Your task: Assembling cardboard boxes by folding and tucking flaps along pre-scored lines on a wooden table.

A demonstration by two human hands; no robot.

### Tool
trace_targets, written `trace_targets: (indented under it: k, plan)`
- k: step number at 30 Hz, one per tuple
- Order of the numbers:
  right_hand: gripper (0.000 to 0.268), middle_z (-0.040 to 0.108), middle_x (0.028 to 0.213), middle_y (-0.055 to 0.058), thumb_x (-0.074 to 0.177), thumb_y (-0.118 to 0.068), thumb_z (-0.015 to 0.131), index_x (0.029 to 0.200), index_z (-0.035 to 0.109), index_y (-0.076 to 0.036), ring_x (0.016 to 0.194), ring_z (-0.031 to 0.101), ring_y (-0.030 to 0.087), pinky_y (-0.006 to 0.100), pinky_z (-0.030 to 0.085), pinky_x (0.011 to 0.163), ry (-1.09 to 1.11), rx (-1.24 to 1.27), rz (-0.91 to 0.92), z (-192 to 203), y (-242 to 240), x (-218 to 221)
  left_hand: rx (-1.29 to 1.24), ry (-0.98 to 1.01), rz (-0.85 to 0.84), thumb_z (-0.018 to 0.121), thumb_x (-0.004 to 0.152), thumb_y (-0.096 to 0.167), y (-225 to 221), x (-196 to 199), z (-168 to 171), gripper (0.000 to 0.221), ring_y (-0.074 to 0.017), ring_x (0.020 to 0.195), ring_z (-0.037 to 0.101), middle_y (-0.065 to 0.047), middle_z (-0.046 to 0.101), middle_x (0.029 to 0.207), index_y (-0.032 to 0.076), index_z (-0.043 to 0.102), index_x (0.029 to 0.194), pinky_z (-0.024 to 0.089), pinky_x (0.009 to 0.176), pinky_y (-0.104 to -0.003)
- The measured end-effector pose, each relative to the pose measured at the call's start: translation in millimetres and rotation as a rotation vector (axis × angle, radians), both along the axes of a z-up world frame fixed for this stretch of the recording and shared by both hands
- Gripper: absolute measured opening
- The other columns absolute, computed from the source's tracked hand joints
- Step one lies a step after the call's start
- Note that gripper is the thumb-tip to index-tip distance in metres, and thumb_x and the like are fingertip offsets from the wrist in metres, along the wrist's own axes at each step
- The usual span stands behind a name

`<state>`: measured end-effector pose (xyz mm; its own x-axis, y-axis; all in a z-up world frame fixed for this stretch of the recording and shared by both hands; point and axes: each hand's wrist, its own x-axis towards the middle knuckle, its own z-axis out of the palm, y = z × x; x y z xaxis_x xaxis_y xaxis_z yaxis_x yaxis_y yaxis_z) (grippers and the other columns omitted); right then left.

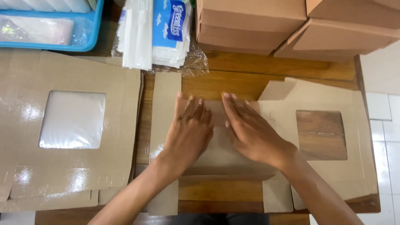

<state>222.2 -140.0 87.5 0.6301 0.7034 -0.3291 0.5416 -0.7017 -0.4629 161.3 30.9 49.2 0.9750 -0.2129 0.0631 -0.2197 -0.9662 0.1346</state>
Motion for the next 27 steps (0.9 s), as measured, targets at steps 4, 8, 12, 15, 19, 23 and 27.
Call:
trace_targets:
  k: [4,8,12,15,19,23,27]
  plan:
    - [0.097,0.020,0.164,0.032,0.081,0.007,0.050,0.164,0.002,-0.002,0.152,0.021,0.040,0.058,0.009,0.121,0.021,0.063,0.062,-6,16,-2,-0.126,0.103,-0.003,0.058,0.097,0.027,8,1,-4,0.043,-0.0480,0.138,0.050,-0.024,0.064,0.137,0.005,0.066,0.133,0.010,0.119,-0.069]
    - [0.070,0.035,0.159,0.029,0.101,-0.018,0.034,0.163,0.009,0.004,0.151,0.028,0.036,0.058,0.012,0.121,-0.147,-0.108,0.027,-11,22,-5,-0.121,0.116,-0.002,0.060,0.096,0.026,14,-1,-12,0.043,-0.0469,0.138,0.049,-0.021,0.063,0.140,0.009,0.065,0.135,0.013,0.117,-0.072]
    - [0.069,0.038,0.158,0.021,0.104,-0.029,0.029,0.162,0.010,0.005,0.153,0.023,0.033,0.056,-0.001,0.124,-0.209,-0.202,-0.030,-16,8,-2,-0.089,0.111,-0.021,0.060,0.096,0.032,18,-2,-11,0.046,-0.0443,0.138,0.050,-0.019,0.061,0.143,0.011,0.063,0.138,0.021,0.115,-0.071]
    - [0.069,0.046,0.154,0.019,0.105,-0.029,0.030,0.161,0.012,0.007,0.153,0.026,0.032,0.055,0.003,0.123,-0.263,-0.212,-0.046,-8,-1,-8,-0.092,0.127,-0.008,0.060,0.097,0.032,19,-4,-12,0.045,-0.0415,0.139,0.049,-0.016,0.061,0.144,0.014,0.063,0.138,0.019,0.117,-0.070]
    - [0.070,0.043,0.157,0.019,0.106,-0.034,0.031,0.161,0.016,0.008,0.152,0.029,0.033,0.055,0.013,0.121,-0.306,-0.214,-0.083,-18,-28,-2,-0.089,0.121,-0.021,0.062,0.096,0.033,19,0,-12,0.046,-0.0416,0.138,0.051,-0.018,0.061,0.143,0.012,0.064,0.137,0.024,0.115,-0.069]
    - [0.067,0.051,0.154,0.010,0.107,-0.034,0.032,0.160,0.021,0.006,0.146,0.041,0.029,0.051,0.026,0.116,-0.328,-0.144,-0.101,-21,-48,1,-0.056,0.062,-0.013,0.065,0.094,0.034,12,4,-17,0.043,-0.0407,0.131,0.058,-0.018,0.068,0.133,0.012,0.068,0.131,0.027,0.116,-0.066]
    - [0.066,0.054,0.149,0.014,0.106,-0.035,0.031,0.157,0.029,0.006,0.144,0.045,0.027,0.052,0.023,0.118,-0.303,-0.136,-0.139,-22,-45,-2,-0.034,0.009,0.021,0.064,0.094,0.040,3,11,-9,0.048,-0.0398,0.129,0.061,-0.018,0.072,0.125,0.010,0.066,0.132,0.022,0.118,-0.066]
